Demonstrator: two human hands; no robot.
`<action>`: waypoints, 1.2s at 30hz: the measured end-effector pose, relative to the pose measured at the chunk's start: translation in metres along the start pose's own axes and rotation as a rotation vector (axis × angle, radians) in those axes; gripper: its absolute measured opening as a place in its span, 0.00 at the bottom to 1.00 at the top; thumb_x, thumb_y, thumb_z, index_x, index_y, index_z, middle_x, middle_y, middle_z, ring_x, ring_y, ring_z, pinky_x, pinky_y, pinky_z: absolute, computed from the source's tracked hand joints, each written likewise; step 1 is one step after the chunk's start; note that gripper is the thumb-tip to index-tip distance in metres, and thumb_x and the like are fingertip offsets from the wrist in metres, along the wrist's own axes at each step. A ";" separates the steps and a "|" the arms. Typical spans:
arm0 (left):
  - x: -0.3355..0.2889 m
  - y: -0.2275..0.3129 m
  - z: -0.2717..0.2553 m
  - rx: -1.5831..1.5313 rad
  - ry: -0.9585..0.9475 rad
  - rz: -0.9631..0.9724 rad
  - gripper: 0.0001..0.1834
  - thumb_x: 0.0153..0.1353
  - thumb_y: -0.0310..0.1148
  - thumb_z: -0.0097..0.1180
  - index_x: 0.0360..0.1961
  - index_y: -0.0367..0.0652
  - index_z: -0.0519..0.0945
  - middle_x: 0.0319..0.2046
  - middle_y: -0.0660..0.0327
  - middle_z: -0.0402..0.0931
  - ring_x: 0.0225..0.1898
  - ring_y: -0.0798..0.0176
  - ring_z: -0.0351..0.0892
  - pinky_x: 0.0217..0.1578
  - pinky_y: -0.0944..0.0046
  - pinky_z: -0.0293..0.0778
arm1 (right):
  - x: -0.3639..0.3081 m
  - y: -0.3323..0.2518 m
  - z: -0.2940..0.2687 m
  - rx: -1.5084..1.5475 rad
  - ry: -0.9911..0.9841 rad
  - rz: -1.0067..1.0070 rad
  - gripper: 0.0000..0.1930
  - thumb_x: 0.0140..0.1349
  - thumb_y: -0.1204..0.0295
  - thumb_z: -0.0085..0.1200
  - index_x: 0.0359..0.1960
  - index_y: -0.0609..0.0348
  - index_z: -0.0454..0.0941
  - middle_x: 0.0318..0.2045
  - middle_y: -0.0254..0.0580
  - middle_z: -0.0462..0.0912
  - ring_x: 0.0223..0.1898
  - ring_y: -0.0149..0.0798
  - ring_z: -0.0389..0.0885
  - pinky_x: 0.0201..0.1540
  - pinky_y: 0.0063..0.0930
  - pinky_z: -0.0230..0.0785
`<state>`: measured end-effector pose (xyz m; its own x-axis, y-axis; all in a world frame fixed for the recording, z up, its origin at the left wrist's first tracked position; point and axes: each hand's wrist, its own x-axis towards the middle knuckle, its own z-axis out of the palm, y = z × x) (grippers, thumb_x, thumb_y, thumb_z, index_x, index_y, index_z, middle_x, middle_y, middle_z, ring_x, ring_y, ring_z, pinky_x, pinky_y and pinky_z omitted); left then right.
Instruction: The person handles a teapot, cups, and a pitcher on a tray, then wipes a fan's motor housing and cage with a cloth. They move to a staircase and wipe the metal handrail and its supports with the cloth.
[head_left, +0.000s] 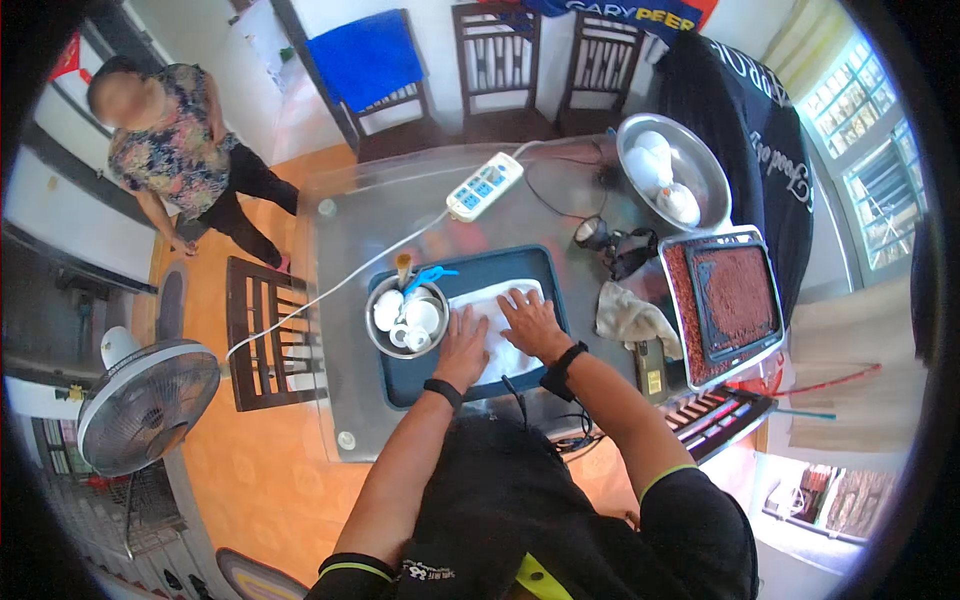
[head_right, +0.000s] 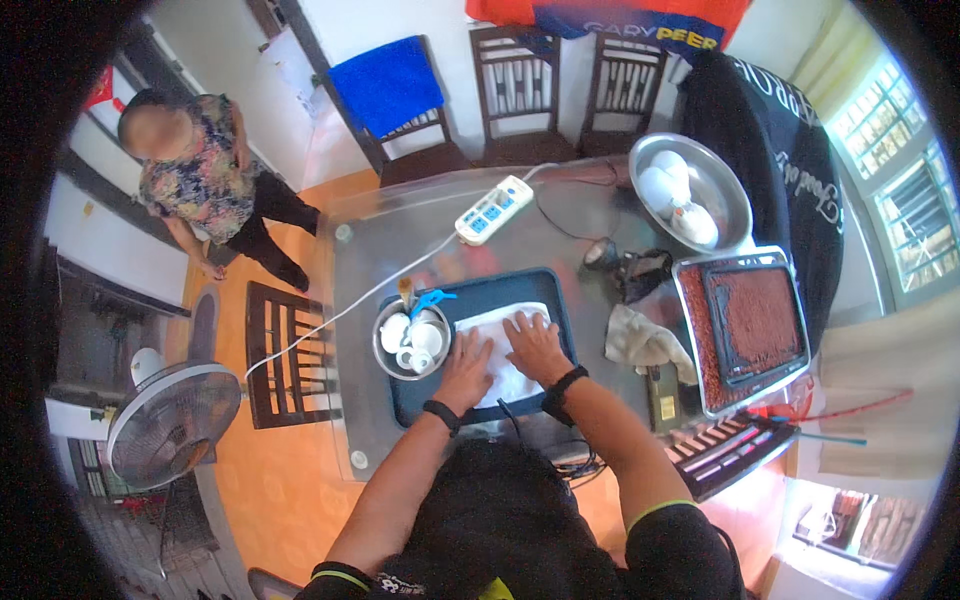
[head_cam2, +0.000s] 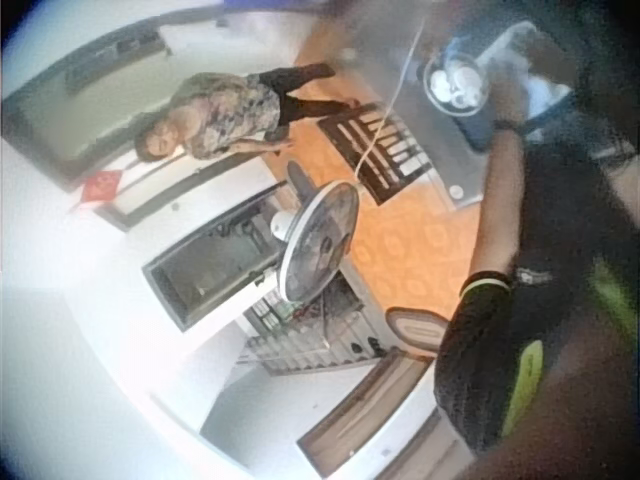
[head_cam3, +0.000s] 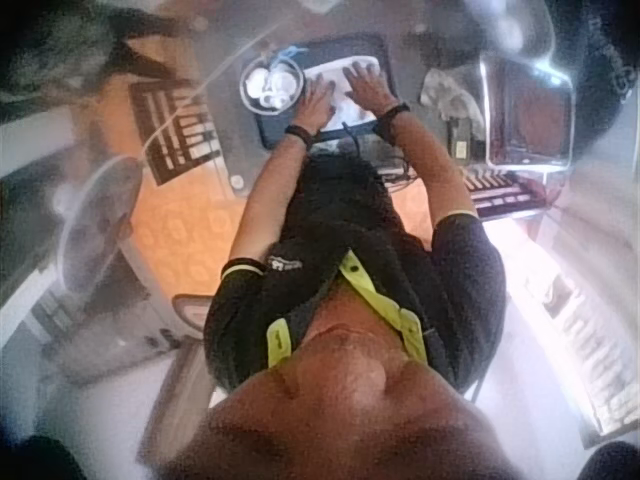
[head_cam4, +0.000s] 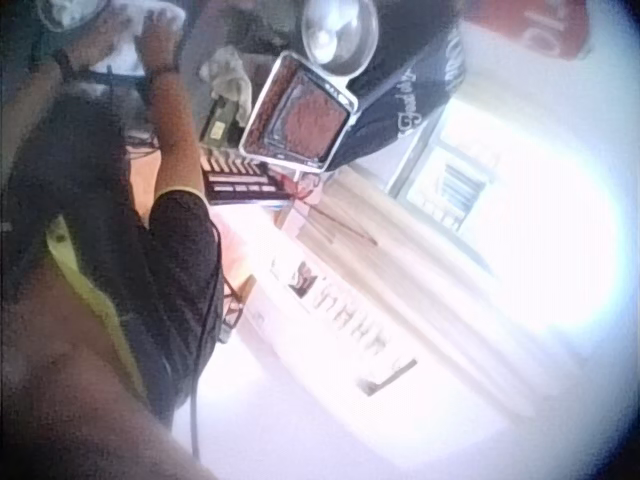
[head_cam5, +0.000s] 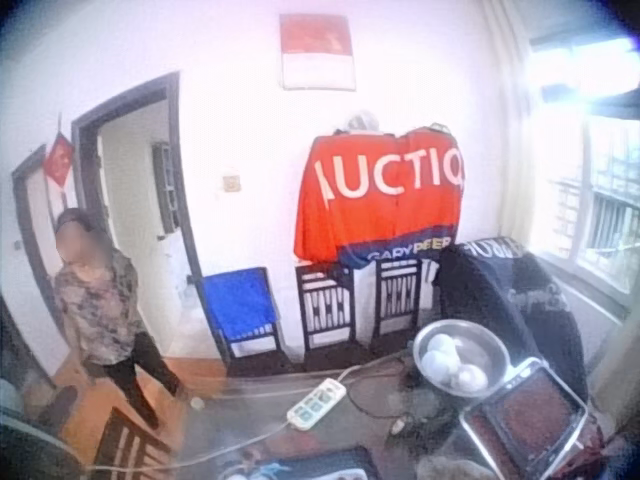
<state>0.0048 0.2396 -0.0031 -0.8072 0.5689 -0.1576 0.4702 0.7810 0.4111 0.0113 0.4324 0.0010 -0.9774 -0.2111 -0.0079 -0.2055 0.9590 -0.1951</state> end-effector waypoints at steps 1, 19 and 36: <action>-0.001 -0.004 0.004 0.028 0.008 -0.010 0.41 0.53 0.35 0.68 0.69 0.46 0.68 0.74 0.42 0.51 0.74 0.31 0.48 0.73 0.40 0.51 | -0.001 0.001 0.005 -0.007 0.024 -0.006 0.37 0.52 0.57 0.68 0.63 0.52 0.70 0.59 0.46 0.71 0.60 0.57 0.69 0.48 0.58 0.70; -0.001 0.009 0.011 -0.006 0.119 -0.006 0.30 0.55 0.24 0.57 0.62 0.42 0.71 0.71 0.39 0.56 0.71 0.31 0.54 0.69 0.37 0.58 | 0.030 0.071 0.012 0.205 0.060 0.370 0.14 0.52 0.67 0.62 0.40 0.58 0.79 0.41 0.55 0.81 0.45 0.59 0.81 0.47 0.50 0.76; 0.006 0.007 0.014 0.080 0.035 -0.006 0.35 0.53 0.30 0.63 0.65 0.44 0.71 0.73 0.41 0.55 0.72 0.37 0.58 0.69 0.43 0.60 | 0.030 0.079 0.020 0.422 0.095 0.294 0.11 0.51 0.65 0.62 0.31 0.58 0.80 0.32 0.53 0.84 0.39 0.59 0.83 0.41 0.51 0.74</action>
<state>0.0082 0.2523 -0.0139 -0.8215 0.5558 -0.1278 0.4910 0.8033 0.3372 -0.0329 0.4984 -0.0338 -0.9951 0.0924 -0.0364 0.0964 0.8114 -0.5765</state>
